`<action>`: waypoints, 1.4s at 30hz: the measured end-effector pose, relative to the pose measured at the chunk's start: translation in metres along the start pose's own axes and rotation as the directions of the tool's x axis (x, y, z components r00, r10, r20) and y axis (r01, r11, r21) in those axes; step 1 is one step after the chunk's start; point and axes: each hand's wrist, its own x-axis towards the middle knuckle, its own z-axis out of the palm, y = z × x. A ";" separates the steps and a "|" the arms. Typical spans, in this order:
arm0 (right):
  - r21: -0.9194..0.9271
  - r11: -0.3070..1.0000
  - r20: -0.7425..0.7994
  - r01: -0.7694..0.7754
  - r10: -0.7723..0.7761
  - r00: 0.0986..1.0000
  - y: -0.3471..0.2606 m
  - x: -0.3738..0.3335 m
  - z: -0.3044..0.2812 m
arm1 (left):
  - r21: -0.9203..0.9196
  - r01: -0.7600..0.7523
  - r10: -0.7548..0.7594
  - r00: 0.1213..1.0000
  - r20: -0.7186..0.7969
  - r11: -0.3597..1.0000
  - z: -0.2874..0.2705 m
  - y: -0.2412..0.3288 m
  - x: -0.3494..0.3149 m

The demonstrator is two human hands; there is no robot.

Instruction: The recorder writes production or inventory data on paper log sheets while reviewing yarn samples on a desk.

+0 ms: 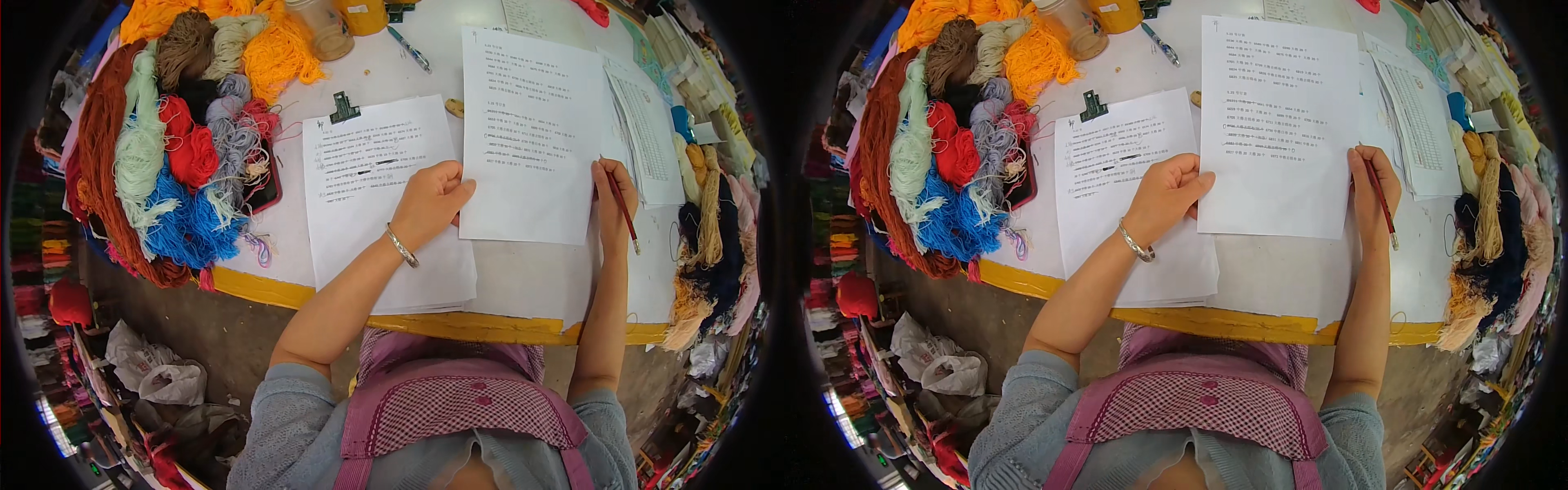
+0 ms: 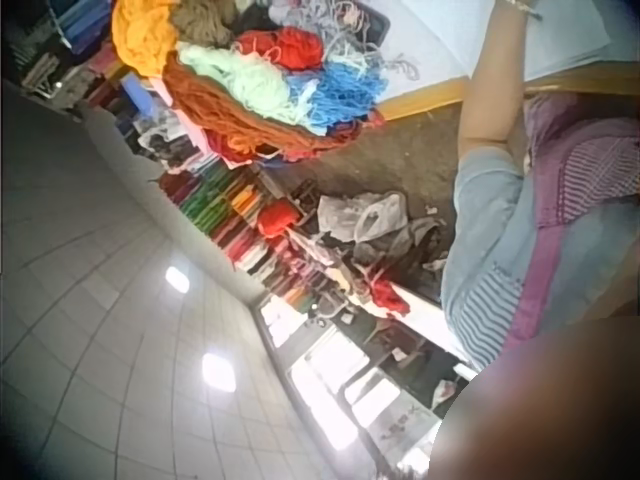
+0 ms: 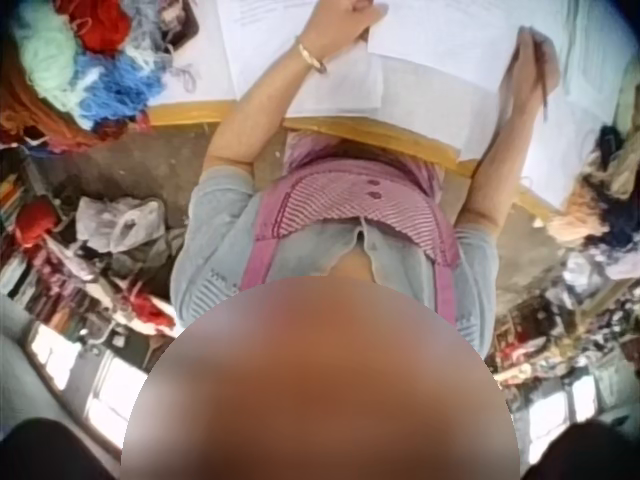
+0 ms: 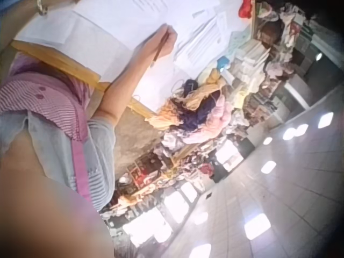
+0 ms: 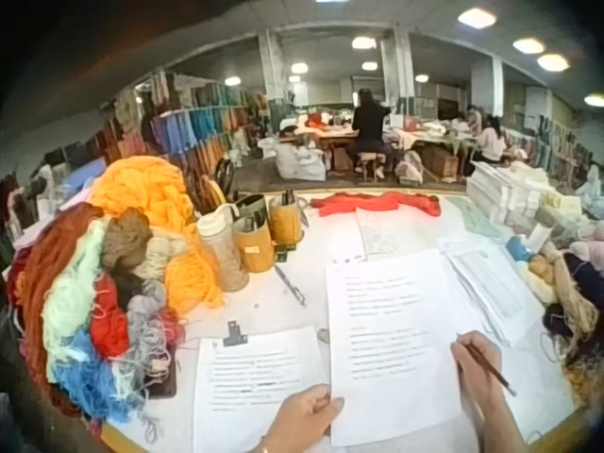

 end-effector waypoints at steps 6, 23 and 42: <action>-0.057 0.997 0.006 0.042 -0.042 0.999 0.006 0.002 -0.002 | 0.009 -0.004 0.004 1.000 0.002 1.000 0.000 0.003 -0.001; -0.105 0.992 0.000 0.069 -0.070 0.998 0.014 0.004 -0.001 | 0.035 0.016 -0.016 1.000 -0.009 0.999 -0.001 -0.001 0.001; -0.164 0.968 -0.029 0.192 -0.199 0.979 0.010 0.001 -0.001 | -0.003 0.070 -0.070 0.998 0.005 0.998 -0.003 0.004 0.002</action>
